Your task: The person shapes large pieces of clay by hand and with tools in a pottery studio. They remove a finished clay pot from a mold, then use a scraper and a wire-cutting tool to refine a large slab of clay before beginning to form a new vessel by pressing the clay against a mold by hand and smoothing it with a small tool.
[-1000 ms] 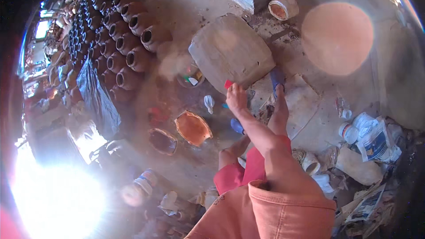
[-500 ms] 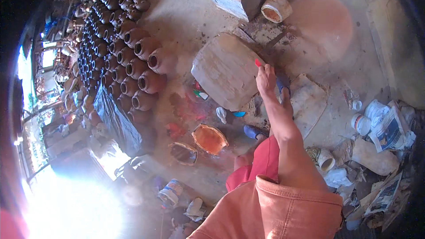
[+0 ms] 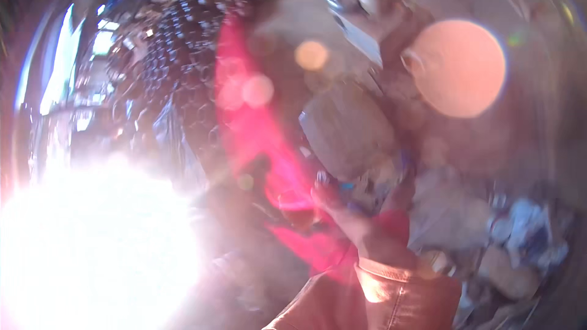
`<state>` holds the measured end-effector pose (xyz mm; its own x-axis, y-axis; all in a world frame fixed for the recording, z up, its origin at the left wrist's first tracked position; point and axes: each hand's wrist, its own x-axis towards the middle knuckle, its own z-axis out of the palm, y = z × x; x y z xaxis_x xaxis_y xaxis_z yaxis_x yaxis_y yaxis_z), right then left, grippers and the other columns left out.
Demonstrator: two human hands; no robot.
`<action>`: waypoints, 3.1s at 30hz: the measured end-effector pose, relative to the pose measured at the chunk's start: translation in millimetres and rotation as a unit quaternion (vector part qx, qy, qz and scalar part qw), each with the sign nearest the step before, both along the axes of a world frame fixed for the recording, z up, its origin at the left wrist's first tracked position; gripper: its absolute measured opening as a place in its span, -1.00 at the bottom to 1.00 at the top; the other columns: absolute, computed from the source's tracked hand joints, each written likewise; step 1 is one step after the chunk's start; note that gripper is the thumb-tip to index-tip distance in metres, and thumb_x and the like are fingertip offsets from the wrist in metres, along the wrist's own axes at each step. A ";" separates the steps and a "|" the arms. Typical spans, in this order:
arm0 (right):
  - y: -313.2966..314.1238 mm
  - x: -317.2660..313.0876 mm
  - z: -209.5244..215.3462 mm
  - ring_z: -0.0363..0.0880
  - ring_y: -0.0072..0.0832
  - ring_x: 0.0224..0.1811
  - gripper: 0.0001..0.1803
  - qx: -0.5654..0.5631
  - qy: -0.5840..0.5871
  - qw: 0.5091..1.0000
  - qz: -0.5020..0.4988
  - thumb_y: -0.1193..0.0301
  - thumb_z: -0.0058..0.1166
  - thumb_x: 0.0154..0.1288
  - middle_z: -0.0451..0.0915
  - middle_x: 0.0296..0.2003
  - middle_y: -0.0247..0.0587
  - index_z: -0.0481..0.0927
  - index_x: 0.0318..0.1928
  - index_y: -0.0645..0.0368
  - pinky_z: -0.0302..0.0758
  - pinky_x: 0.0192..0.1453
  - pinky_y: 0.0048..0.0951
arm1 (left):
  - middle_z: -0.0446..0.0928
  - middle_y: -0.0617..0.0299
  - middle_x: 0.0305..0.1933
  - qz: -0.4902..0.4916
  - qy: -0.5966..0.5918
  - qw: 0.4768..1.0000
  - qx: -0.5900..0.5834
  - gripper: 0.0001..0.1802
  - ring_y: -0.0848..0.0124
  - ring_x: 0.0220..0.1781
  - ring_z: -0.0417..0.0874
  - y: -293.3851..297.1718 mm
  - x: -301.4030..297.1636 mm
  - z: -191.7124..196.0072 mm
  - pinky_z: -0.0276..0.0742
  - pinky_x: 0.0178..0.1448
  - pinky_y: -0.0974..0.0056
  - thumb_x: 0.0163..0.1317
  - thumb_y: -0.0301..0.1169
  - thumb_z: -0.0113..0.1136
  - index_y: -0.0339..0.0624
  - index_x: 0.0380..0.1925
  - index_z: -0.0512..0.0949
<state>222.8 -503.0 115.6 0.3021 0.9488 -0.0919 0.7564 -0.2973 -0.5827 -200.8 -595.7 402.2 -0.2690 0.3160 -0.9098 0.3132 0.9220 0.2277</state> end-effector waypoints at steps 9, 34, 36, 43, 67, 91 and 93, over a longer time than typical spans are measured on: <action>-75.0 149.5 82.2 0.65 0.11 -0.15 -0.91 0.028 0.010 0.978 -0.205 0.43 0.19 0.16 0.63 -0.28 0.06 0.72 -0.34 0.12 0.59 -0.05 0.09 | 0.58 0.14 -0.13 0.059 -0.156 0.984 0.071 -0.51 0.19 -0.19 0.72 -19.3 -5.3 -103.9 0.68 -0.22 0.09 0.43 -0.27 0.24 -0.06 0.32 0.43; 17.7 269.1 273.0 0.72 0.01 -0.34 -0.21 0.103 -0.174 0.973 -0.116 -0.30 -0.04 0.43 0.67 -0.52 0.09 0.71 -0.47 0.23 0.53 -0.19 0.03 | 0.59 0.24 -0.26 0.428 -0.195 0.860 0.200 -0.61 0.38 -0.48 0.61 -78.4 83.9 -255.2 0.54 -0.48 0.29 0.51 -0.27 0.17 -0.04 0.26 0.43; 111.7 195.8 303.1 0.67 0.12 -0.35 -0.28 0.173 -0.175 0.967 0.058 -0.19 -0.03 0.48 0.64 -0.49 0.16 0.70 -0.43 0.26 0.50 -0.22 0.02 | 0.60 0.23 -0.22 0.471 -0.186 0.835 0.215 -0.62 0.38 -0.45 0.61 -105.5 80.9 -265.7 0.54 -0.47 0.30 0.52 -0.28 0.15 -0.03 0.27 0.42; 223.9 -209.8 364.7 0.60 0.01 -0.23 -0.82 0.191 -0.080 0.807 0.553 0.35 0.15 0.27 0.55 -0.33 0.03 0.61 -0.27 0.22 0.51 -0.17 -0.07 | 0.57 0.22 -0.16 0.722 -0.131 0.623 0.270 -0.61 0.42 -0.40 0.61 -217.3 113.1 -302.7 0.47 -0.52 0.35 0.51 -0.28 0.16 -0.03 0.27 0.42; 78.6 -48.2 186.2 0.74 0.09 -0.10 -0.77 -0.096 -0.025 0.968 0.231 0.29 0.18 0.22 0.73 -0.23 0.15 0.75 -0.22 0.15 0.64 -0.01 0.08 | 0.58 0.17 0.13 0.491 -0.063 0.843 0.211 -0.61 0.22 -0.01 0.68 -118.8 -38.1 -208.1 0.63 -0.23 0.15 0.55 -0.16 0.10 0.09 0.29 0.39; -78.3 403.6 -151.1 0.53 0.18 0.33 -0.13 -0.303 0.155 0.806 -0.485 -0.21 0.02 0.45 0.52 0.27 0.37 0.41 0.33 0.40 0.45 0.41 0.04 | 0.61 0.13 0.18 0.087 0.049 0.995 0.017 -0.39 0.25 0.05 0.70 -89.3 163.0 9.8 0.66 -0.01 0.15 0.50 -0.28 0.21 -0.11 0.48 0.31; -68.9 415.7 -183.5 0.52 0.20 0.33 -0.06 -0.314 0.198 0.777 -0.508 -0.28 0.06 0.37 0.51 0.28 0.39 0.38 0.38 0.32 0.47 0.39 0.05 | 0.62 0.16 0.16 0.036 0.066 0.997 0.035 -0.39 0.29 0.03 0.69 -73.1 172.9 7.1 0.66 -0.02 0.17 0.50 -0.28 0.22 -0.13 0.48 0.32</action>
